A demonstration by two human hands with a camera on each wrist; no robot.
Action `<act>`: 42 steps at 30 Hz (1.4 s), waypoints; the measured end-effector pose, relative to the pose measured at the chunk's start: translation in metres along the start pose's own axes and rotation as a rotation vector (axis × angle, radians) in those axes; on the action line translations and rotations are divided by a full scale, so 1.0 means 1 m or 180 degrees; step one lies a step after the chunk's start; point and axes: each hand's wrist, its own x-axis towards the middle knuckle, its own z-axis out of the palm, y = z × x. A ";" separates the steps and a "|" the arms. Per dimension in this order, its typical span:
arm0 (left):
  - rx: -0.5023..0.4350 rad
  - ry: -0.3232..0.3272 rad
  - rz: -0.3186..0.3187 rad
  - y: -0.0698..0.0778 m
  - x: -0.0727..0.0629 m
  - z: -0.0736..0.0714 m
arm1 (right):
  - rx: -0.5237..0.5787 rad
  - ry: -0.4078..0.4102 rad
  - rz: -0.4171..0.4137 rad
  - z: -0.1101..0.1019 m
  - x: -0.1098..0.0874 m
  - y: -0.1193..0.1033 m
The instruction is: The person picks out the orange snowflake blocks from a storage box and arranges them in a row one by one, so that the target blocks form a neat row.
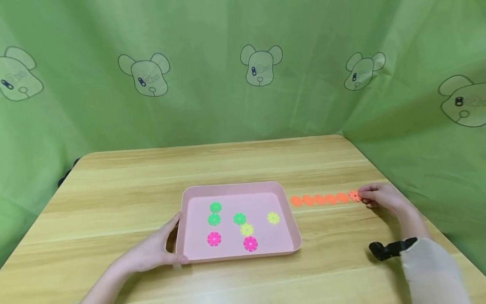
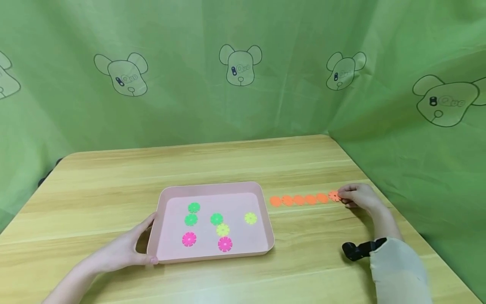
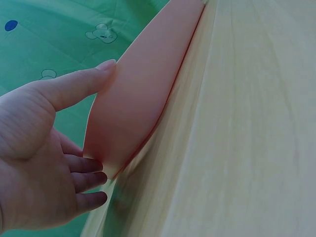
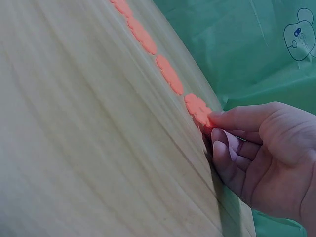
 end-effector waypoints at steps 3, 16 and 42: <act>-0.0001 -0.0004 -0.0002 0.000 0.000 -0.001 | -0.0022 0.0029 0.0019 0.001 0.002 0.000; 0.0056 -0.0005 -0.0073 0.001 -0.002 -0.001 | -0.0209 0.0134 0.0005 0.005 0.001 -0.005; 0.0007 -0.0001 -0.0062 0.000 -0.005 -0.003 | -0.0470 0.0161 -0.0075 0.011 0.002 -0.010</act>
